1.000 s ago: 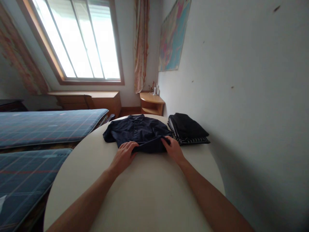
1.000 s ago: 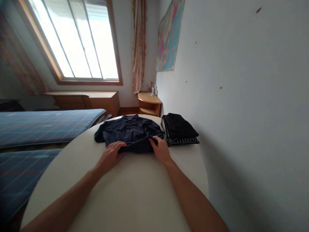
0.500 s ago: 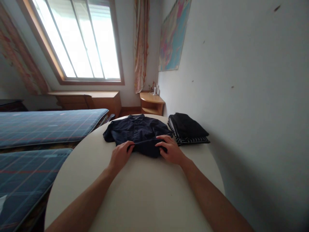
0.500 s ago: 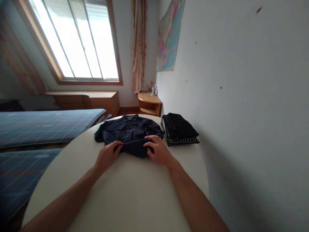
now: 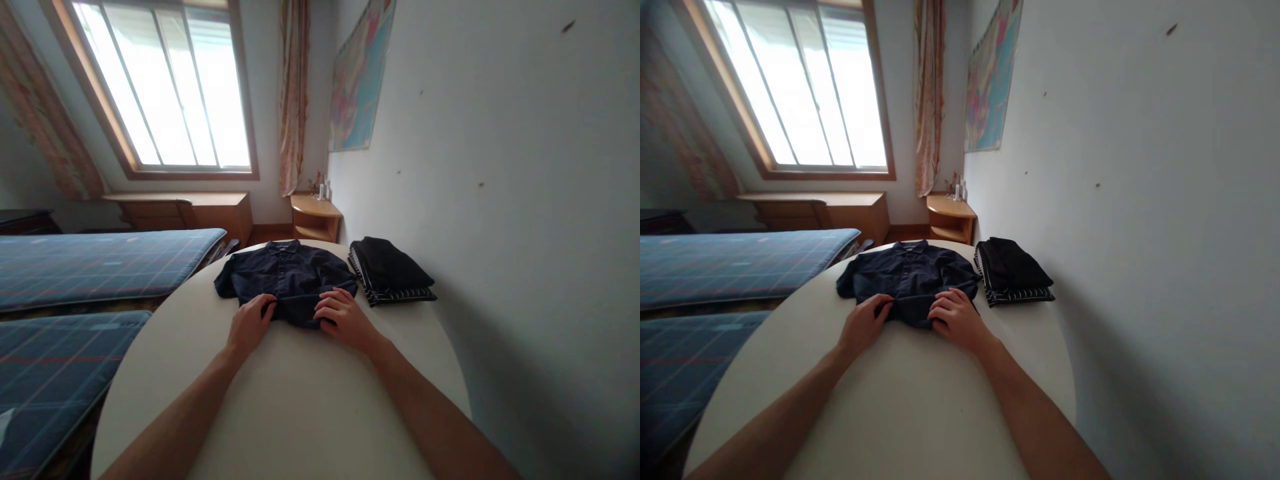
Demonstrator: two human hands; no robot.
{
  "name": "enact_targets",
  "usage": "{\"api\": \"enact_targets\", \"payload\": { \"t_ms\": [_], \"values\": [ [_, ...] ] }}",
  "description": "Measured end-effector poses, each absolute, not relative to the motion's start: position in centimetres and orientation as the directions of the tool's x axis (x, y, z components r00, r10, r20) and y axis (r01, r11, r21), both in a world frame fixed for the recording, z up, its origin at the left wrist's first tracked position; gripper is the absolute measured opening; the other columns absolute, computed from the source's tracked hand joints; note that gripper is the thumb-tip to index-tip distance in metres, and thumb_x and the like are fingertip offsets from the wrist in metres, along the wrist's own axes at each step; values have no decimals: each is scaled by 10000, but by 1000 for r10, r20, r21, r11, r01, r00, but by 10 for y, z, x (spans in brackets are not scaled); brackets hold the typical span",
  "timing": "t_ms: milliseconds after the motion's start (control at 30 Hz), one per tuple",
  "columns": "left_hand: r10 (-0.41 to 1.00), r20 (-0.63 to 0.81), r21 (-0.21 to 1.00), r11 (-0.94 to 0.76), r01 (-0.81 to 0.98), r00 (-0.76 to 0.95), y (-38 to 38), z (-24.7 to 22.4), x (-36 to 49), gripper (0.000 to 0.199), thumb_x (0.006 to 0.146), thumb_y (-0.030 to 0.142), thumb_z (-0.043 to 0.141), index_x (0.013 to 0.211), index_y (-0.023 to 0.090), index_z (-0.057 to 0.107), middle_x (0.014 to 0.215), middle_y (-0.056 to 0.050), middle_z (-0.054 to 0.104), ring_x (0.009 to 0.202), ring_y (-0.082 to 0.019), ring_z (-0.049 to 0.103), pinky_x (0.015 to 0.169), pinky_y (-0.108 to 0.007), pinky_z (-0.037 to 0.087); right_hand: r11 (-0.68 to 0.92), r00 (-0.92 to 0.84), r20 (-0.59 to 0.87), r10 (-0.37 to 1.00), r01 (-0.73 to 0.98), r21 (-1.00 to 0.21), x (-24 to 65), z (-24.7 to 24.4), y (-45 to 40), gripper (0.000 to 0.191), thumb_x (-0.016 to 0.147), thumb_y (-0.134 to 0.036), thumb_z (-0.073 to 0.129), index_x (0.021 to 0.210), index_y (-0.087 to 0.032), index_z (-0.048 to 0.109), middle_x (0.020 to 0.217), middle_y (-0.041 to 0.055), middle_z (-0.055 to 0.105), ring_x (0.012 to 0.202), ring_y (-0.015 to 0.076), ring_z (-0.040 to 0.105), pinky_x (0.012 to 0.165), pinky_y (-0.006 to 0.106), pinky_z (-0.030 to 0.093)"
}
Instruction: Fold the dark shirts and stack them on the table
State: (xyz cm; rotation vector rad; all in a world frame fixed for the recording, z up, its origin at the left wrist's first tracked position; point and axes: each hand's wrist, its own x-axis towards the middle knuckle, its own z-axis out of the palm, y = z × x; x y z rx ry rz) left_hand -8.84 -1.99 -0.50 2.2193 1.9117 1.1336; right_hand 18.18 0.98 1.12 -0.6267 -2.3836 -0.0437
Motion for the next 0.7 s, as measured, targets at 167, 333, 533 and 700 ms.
{"api": "enact_targets", "payload": {
  "t_ms": [167, 333, 533, 700],
  "values": [
    [700, 691, 239, -460, 855, 184, -28, 4, -78, 163, 934, 169, 491, 1014, 219, 625, 1076, -66, 652, 1004, -231, 601, 932, -383, 463, 751, -405, 665, 628, 542, -378, 174, 13, 8, 127, 853, -144, 593, 896, -220, 686, 876, 42, 713, 869, 208, 635, 860, 370, 462],
    [680, 612, 142, -596, 790, 403, -36, 2, -63, 246, 877, 184, 607, 1117, 239, 626, 1154, -56, 645, 1051, -234, 592, 975, -395, 436, 547, -152, 568, 809, 550, -631, 179, 15, 12, 170, 865, -250, 576, 885, -209, 741, 795, 38, 716, 753, 201, 644, 722, 317, 478],
    [737, 560, 139, -534, 834, 379, -34, -5, -60, 471, 833, 199, 684, 1289, 240, 576, 1329, -81, 585, 1182, -281, 542, 1039, -443, 408, 441, -94, 463, 882, 516, -735, 180, 15, 14, 250, 872, -345, 579, 957, -205, 767, 825, 42, 756, 723, 208, 676, 708, 323, 497],
    [725, 580, 137, -537, 833, 372, -30, -3, -60, 174, 910, 182, 585, 1049, 229, 676, 1185, -61, 668, 1080, -252, 597, 983, -430, 442, 446, -116, 458, 881, 524, -726, 179, 13, 13, 229, 878, -331, 579, 965, -212, 754, 821, 36, 750, 729, 209, 681, 702, 328, 506]
  ]
}}
